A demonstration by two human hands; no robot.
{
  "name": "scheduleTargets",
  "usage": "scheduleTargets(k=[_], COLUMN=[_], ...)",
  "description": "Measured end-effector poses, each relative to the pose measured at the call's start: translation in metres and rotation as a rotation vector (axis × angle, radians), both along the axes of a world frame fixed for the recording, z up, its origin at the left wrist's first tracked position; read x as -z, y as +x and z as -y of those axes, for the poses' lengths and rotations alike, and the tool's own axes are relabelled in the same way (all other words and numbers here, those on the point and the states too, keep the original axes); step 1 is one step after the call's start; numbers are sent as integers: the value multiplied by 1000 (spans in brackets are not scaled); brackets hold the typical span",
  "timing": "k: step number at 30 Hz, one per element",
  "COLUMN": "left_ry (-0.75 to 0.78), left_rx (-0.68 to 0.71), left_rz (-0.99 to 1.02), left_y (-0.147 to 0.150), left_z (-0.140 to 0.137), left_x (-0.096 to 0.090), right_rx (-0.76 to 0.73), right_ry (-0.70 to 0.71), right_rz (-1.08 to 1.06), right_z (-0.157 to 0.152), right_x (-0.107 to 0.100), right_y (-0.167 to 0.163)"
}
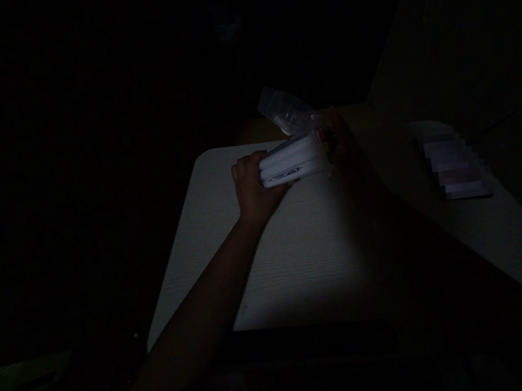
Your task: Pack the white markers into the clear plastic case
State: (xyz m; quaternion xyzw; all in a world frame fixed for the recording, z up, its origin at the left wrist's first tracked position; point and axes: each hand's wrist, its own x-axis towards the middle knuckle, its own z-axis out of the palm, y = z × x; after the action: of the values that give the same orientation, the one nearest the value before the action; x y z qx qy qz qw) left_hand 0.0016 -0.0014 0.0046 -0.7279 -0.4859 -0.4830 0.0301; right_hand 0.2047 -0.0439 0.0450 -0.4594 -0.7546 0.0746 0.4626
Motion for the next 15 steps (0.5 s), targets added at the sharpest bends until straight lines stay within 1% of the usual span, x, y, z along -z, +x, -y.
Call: scheduleTargets(k=[2, 4, 6, 8, 11, 12, 13, 15], left_ry=[2, 12, 14, 6, -5, 0, 5, 16], left_rx=[0, 4, 9, 11, 13, 14, 16, 23], left_rz=[2, 4, 4, 6, 14, 17, 17, 12], left_y=[0, 0, 0, 0, 0, 0, 0, 0], left_z=[-1, -1, -2, -1, -1, -1, -1, -1], left_x=[1, 1, 1, 1, 0, 1, 1, 2], right_rx=[41, 92, 161, 226, 310, 340, 358, 430], right_ry=[-20, -29, -30, -47, -50, -58, -82, -178], right_rz=[-66, -108, -146, -138, -55, 12, 68, 234], right_z=[-4, -12, -21, -30, -39, -40, -40, -39], right_x=[1, 7, 17, 28, 46, 51, 55, 58], right_y=[8, 18, 28, 37, 47, 49, 51, 52])
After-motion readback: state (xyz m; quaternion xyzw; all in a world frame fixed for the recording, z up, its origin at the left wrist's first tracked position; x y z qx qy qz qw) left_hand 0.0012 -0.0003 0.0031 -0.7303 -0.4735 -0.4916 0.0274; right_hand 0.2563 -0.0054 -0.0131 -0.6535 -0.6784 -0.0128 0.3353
